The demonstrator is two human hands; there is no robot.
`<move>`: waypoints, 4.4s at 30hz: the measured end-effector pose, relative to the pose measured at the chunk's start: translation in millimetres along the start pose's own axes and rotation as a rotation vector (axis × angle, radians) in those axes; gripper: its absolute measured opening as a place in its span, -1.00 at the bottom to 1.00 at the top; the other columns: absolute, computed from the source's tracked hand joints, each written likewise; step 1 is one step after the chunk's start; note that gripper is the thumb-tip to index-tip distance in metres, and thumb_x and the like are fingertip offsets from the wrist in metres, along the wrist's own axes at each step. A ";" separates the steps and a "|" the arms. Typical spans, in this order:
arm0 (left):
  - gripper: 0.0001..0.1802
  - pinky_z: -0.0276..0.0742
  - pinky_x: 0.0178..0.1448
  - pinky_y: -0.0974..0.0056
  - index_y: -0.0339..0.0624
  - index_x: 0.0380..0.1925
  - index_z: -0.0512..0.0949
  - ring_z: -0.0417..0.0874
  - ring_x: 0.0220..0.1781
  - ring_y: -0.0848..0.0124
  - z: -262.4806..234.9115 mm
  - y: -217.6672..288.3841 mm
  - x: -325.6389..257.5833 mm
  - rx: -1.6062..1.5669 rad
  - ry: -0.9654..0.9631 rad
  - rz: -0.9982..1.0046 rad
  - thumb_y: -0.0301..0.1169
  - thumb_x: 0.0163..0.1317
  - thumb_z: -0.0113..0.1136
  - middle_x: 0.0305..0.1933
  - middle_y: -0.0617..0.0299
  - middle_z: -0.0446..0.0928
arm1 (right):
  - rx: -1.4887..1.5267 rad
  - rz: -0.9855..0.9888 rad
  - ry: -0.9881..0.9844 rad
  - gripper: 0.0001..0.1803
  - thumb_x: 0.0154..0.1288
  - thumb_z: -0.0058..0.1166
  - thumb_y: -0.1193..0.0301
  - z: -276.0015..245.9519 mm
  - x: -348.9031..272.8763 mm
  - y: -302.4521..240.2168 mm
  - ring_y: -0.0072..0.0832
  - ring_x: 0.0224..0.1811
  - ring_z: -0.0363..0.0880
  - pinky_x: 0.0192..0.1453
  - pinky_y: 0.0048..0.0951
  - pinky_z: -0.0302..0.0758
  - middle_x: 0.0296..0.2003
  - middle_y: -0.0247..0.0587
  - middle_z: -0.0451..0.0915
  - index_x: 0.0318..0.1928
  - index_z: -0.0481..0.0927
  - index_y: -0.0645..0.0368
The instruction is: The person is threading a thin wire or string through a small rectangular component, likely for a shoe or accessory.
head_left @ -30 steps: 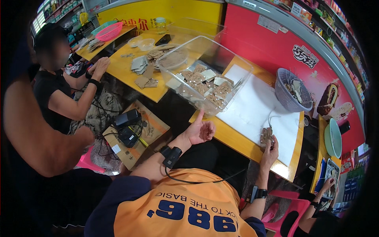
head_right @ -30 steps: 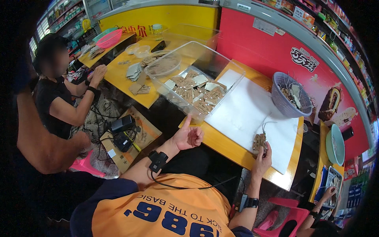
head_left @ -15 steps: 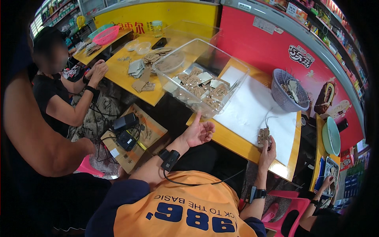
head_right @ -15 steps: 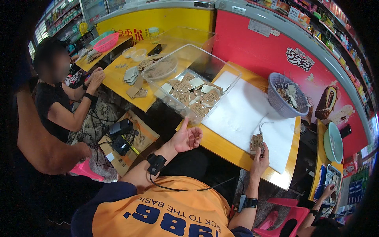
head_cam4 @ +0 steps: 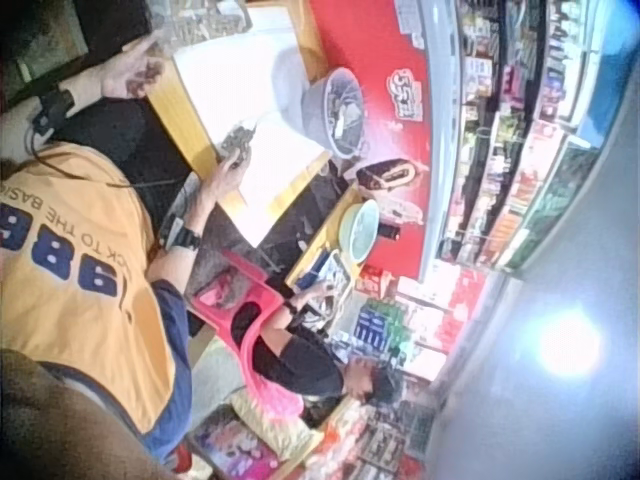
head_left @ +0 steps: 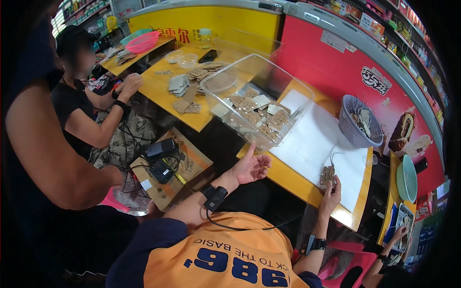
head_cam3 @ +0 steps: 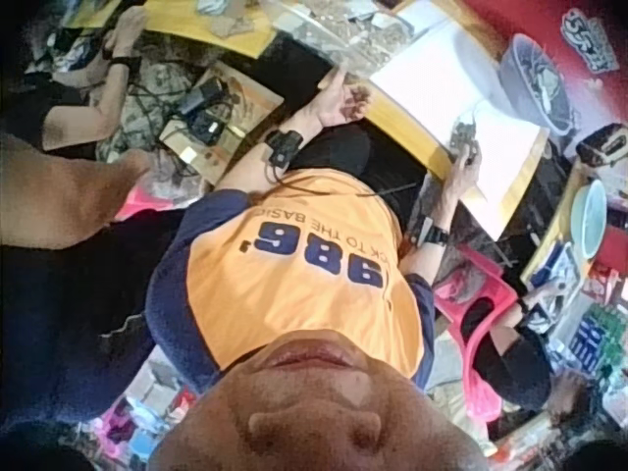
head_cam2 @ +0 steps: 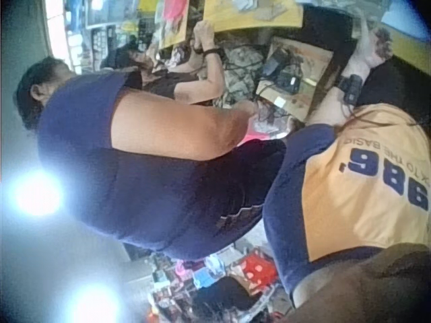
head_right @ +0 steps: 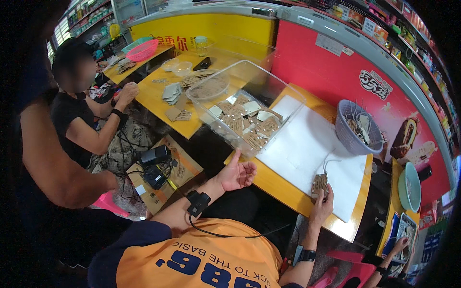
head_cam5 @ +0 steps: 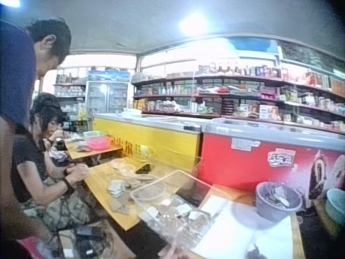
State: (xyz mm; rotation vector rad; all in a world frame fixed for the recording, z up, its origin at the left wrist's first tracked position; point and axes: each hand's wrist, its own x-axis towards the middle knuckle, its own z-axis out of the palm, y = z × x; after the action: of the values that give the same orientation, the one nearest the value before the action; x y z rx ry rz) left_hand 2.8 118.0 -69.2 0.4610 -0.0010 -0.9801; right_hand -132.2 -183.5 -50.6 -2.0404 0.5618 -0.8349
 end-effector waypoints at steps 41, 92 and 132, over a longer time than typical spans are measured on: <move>-0.21 0.27 -0.46 0.36 -0.09 -0.39 0.58 0.34 -0.57 0.42 25.2 -9.7 4.6 0.125 0.210 0.096 0.43 0.21 -0.27 -0.50 0.32 0.43 | -0.057 0.031 0.075 -0.61 0.31 0.11 0.35 -8.1 1.1 7.7 -0.32 -0.42 0.60 -0.30 -0.35 0.51 -0.42 -0.10 0.61 0.13 0.51 0.14; -0.74 0.58 -0.27 0.39 -0.14 -0.23 0.53 0.62 -0.39 0.46 1.9 -10.6 -1.5 0.254 -0.009 0.046 -0.23 0.45 -0.06 -0.33 0.29 0.57 | 0.010 0.024 0.041 -0.67 0.47 -0.10 0.39 0.1 -0.2 5.4 -0.62 -0.52 0.21 -0.45 -0.55 0.23 -0.54 -0.38 0.31 0.16 0.48 0.20; -0.76 0.55 -0.34 0.37 -0.19 -0.22 0.50 0.60 -0.46 0.43 1.9 -10.3 2.8 0.329 0.037 0.076 -0.26 0.45 -0.06 -0.33 0.24 0.55 | 0.269 -0.318 0.196 -0.80 0.27 0.09 0.37 -10.2 1.4 6.5 -0.30 -0.23 0.49 -0.08 -0.34 0.41 -0.32 -0.14 0.55 -0.46 0.47 0.17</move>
State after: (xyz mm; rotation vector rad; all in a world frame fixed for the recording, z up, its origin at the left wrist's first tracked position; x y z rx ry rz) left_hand -4.3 110.3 -72.0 0.7753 -0.1470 -0.8991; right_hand -139.2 -193.4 -51.2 -1.8345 0.2144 -1.2391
